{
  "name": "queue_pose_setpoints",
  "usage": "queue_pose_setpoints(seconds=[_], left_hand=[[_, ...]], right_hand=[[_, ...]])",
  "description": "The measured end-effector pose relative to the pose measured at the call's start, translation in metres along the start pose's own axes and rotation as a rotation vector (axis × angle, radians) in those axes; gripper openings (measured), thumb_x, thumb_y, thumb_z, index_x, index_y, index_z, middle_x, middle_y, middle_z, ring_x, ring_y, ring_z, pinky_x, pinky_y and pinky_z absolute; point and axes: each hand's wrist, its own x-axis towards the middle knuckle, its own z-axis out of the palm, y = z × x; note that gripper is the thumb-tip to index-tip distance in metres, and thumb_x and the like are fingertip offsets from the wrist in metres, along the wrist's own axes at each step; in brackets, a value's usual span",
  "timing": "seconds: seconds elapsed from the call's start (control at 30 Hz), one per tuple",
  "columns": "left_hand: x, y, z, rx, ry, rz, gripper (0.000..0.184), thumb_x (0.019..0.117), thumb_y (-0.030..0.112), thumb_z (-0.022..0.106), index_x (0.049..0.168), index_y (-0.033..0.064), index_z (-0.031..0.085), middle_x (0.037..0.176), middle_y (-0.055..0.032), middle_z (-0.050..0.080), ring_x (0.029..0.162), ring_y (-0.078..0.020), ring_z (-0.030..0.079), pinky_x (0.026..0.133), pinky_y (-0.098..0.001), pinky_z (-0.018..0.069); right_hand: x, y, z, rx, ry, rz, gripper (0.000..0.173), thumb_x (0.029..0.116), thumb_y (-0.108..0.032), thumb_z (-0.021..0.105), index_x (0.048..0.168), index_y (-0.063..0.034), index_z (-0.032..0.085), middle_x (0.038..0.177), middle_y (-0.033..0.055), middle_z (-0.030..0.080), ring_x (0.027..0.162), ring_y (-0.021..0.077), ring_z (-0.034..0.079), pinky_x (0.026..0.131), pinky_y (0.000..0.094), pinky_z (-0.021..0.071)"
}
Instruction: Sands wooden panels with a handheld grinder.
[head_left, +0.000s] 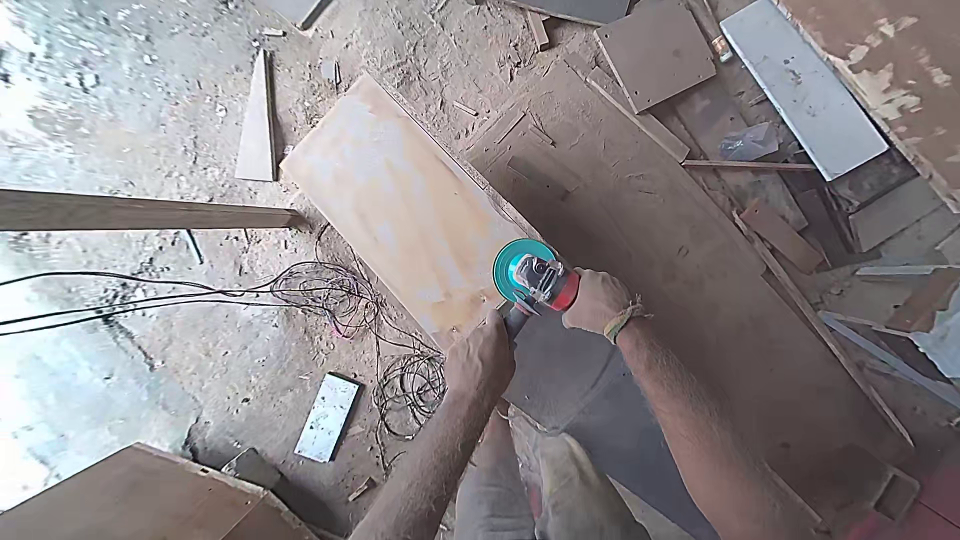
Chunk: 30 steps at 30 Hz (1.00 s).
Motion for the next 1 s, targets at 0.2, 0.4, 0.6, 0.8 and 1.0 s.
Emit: queue_pose_setpoints(seconds=[0.2,0.4,0.6,0.8,1.0], left_hand=[[-0.002,0.010,0.002,-0.019,-0.002,0.020,0.041,0.0996,0.038,0.064,0.130,0.0119,0.055,0.107,-0.0149,0.073,0.102,-0.0367,0.073,0.083,-0.0575,0.0581],[-0.004,0.014,0.005,-0.007,-0.001,0.022,0.041,0.0990,0.038,0.064,0.131,0.0123,0.056,0.107,-0.0141,0.073,0.101,-0.0363,0.073,0.083,-0.0568,0.0582],[-0.007,-0.002,0.013,-0.012,-0.032,-0.067,0.043,0.0992,0.039,0.065,0.132,0.0132,0.055,0.107,-0.0147,0.074,0.101,-0.0367,0.073,0.082,-0.0571,0.0583],[-0.001,-0.006,0.012,-0.047,-0.026,-0.051,0.042,0.0996,0.039,0.064,0.131,0.0133,0.055,0.106,-0.0144,0.074,0.100,-0.0369,0.073,0.081,-0.0572,0.0585],[0.001,-0.004,0.017,-0.058,0.005,0.003,0.040,0.0977,0.037,0.065,0.128,0.0127,0.057,0.104,-0.0137,0.074,0.098,-0.0359,0.074,0.081,-0.0562,0.0586]], right_hand=[[-0.002,0.012,-0.002,0.011,0.002,0.020,0.071,0.0695,-0.036,0.086,0.129,-0.0059,0.063,0.120,0.0170,0.070,0.114,0.0342,0.069,0.092,0.0566,0.0561],[-0.002,0.017,-0.002,0.002,-0.008,0.001,0.070,0.0691,-0.036,0.086,0.128,-0.0056,0.063,0.120,0.0174,0.070,0.114,0.0346,0.069,0.092,0.0570,0.0562],[-0.003,0.000,0.008,-0.016,-0.059,-0.040,0.067,0.0711,-0.038,0.084,0.126,-0.0062,0.063,0.118,0.0169,0.071,0.112,0.0345,0.070,0.089,0.0576,0.0569],[0.002,-0.008,0.003,-0.064,-0.036,-0.019,0.070,0.0697,-0.038,0.085,0.128,-0.0068,0.063,0.119,0.0160,0.071,0.113,0.0332,0.069,0.091,0.0555,0.0567],[-0.003,0.000,0.006,-0.035,-0.019,0.008,0.069,0.0699,-0.036,0.086,0.128,-0.0057,0.063,0.119,0.0177,0.071,0.113,0.0350,0.069,0.092,0.0566,0.0563]])
